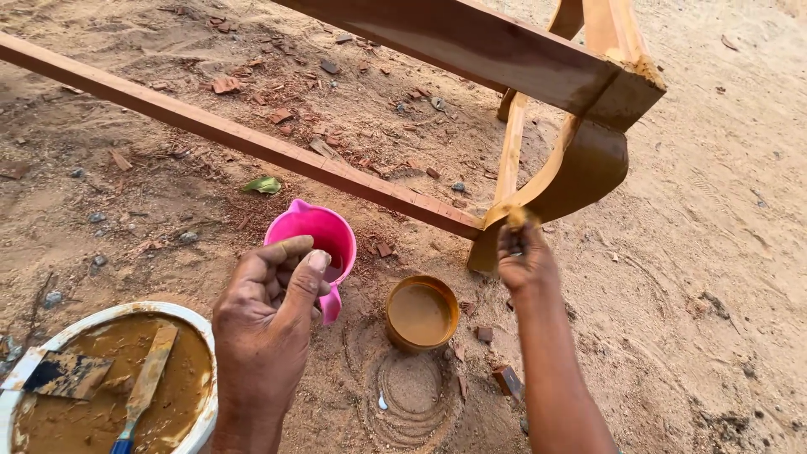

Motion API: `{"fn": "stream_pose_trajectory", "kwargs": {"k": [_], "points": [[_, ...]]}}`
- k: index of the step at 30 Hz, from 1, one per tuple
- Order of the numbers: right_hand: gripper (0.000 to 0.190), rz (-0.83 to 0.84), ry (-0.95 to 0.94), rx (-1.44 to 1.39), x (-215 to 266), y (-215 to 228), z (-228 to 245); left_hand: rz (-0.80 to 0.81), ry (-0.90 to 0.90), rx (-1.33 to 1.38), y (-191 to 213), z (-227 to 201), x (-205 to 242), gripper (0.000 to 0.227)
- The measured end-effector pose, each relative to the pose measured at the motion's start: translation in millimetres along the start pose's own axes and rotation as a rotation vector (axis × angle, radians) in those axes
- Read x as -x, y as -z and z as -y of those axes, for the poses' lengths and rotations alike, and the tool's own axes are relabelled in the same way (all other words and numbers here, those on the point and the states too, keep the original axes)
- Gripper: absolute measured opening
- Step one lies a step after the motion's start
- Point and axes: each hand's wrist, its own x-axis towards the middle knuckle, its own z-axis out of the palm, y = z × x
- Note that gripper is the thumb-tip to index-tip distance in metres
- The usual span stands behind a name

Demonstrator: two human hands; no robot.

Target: Applying a finish or stain to the leg of a wooden table frame using a cloth.

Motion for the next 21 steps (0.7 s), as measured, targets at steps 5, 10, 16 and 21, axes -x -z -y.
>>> {"fn": "stream_pose_trajectory", "kwargs": {"k": [5, 10, 16, 21], "points": [[0.028, 0.135, 0.073, -0.054, 74.5, -3.0, 13.3, -0.003, 0.036, -0.001, 0.3, -3.0, 1.2, 0.029], [0.035, -0.002, -0.004, 0.069, 55.2, 52.7, -21.8, 0.005, 0.01, -0.06, -2.0, -2.5, 1.9, 0.028], [0.035, -0.326, 0.108, 0.393, 3.4, 90.6, -46.5, -0.005, 0.023, -0.019, -2.9, 0.5, -1.3, 0.029], [0.032, -0.352, 0.445, 0.808, -49.2, 117.5, -46.0, 0.013, -0.017, 0.009, -5.0, 3.9, -3.8, 0.029]]}}
